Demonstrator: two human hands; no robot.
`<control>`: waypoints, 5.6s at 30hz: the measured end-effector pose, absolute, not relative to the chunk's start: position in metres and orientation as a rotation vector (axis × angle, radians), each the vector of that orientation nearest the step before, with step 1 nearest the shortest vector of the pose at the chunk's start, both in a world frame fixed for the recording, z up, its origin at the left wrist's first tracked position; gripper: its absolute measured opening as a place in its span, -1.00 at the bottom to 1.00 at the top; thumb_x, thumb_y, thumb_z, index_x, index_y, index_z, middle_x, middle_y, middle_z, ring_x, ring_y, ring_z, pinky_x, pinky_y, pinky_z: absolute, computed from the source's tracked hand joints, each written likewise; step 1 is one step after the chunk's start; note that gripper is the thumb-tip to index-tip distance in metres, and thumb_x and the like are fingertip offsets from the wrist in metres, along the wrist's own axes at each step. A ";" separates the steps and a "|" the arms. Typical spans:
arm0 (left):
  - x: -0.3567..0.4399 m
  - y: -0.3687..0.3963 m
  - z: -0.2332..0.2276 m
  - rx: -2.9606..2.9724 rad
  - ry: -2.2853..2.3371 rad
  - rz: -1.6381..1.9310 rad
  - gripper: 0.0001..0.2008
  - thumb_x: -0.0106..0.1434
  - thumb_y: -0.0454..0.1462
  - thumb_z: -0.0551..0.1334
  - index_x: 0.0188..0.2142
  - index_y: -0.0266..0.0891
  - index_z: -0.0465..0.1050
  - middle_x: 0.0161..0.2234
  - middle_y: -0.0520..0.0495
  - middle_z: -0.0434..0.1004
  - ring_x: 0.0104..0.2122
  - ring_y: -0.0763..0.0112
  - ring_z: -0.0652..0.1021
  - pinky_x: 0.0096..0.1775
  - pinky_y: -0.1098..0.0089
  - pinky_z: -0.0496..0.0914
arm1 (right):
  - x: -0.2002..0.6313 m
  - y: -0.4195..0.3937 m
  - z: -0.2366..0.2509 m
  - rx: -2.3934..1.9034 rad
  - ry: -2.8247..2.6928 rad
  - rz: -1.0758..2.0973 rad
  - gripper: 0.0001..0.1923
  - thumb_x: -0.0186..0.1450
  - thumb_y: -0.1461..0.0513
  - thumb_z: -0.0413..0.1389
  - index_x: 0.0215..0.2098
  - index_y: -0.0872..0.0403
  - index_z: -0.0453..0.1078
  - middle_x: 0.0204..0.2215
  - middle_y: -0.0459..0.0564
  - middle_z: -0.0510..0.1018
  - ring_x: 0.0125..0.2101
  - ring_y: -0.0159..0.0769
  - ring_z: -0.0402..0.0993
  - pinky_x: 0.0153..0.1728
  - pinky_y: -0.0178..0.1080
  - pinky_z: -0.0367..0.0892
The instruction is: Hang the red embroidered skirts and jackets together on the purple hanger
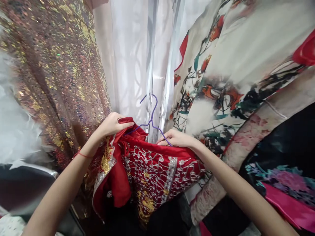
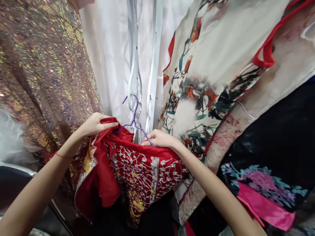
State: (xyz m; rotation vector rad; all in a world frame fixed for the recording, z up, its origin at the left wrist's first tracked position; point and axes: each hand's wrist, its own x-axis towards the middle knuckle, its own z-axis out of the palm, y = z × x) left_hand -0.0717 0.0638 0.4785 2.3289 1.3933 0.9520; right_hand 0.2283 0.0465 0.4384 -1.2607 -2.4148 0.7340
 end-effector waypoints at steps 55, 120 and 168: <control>-0.173 0.067 0.428 2.063 2.168 0.530 -0.54 0.07 0.01 0.17 -0.15 -0.22 0.51 -0.14 -0.15 0.66 -0.13 0.08 0.62 -0.16 0.35 0.44 | 0.231 0.029 0.420 -1.285 -1.817 1.461 -0.42 0.00 -0.14 0.37 -0.20 0.10 0.56 -0.37 -0.01 0.68 -0.34 -0.16 0.59 -0.21 -0.17 0.50; -0.145 0.048 0.391 1.837 2.005 1.123 -0.29 0.25 -0.04 0.29 0.30 -0.30 0.23 -0.09 -0.27 0.67 -0.05 -0.02 0.64 0.00 0.14 0.48 | 0.215 -0.010 0.385 -1.602 -1.789 0.134 -0.65 0.40 -0.03 -0.04 -0.12 -0.04 0.47 -0.25 0.04 0.66 -0.32 -0.12 0.58 -0.20 -0.19 0.36; -0.005 -0.033 0.421 2.818 1.310 1.219 -0.73 0.46 -0.17 0.08 -0.11 -0.21 0.52 -0.43 -0.03 0.61 -0.47 0.39 0.57 -0.41 0.40 0.38 | 0.245 -0.043 0.384 -1.443 -1.567 0.629 -0.55 0.38 -0.14 -0.03 -0.38 0.03 0.34 -0.45 -0.09 0.40 -0.40 -0.28 0.30 -0.29 -0.26 0.25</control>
